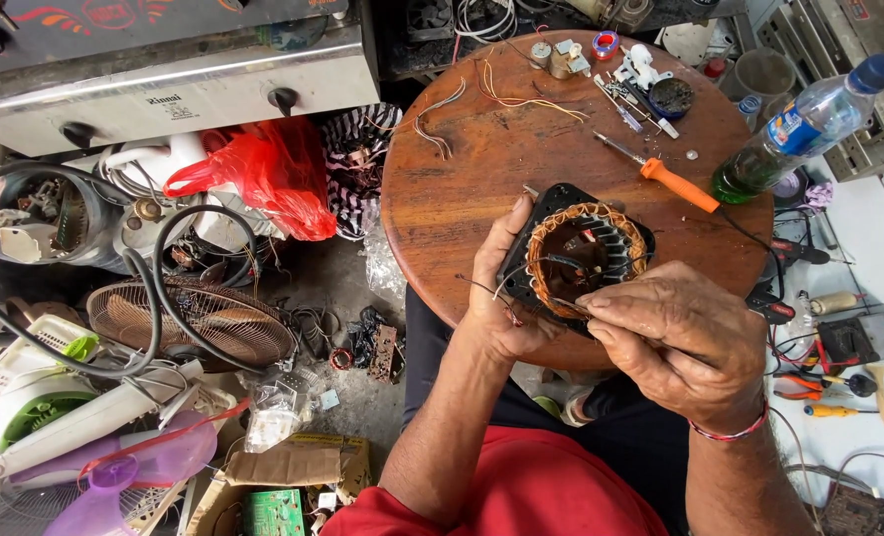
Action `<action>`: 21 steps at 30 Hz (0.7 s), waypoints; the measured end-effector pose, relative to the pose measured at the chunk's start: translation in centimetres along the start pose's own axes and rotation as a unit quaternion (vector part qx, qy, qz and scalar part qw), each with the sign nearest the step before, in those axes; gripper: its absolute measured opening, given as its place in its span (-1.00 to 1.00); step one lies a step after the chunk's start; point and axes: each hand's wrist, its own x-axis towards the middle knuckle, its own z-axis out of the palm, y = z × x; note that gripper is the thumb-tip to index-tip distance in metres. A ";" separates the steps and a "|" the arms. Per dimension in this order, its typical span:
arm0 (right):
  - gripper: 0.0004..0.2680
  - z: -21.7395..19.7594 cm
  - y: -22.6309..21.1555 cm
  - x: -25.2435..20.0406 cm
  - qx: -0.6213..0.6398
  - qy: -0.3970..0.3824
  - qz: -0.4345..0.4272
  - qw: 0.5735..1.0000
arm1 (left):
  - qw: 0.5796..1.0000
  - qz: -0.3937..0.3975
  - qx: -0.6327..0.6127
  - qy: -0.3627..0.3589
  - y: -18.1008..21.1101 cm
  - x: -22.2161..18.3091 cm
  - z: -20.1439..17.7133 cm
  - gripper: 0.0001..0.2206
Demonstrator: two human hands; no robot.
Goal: The person works on a small motor stator, using pliers and a screwdriver to adjust and trim copper windings. They repeatedly reposition the component, pull and cut wires, and inspect the coil structure throughout the clip.
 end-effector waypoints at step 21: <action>-0.90 0.0 0.3 0.1 -0.059 0.013 -0.058 0.996 | 0.998 0.042 -0.026 0.050 -0.9 0.1 1.0 -0.59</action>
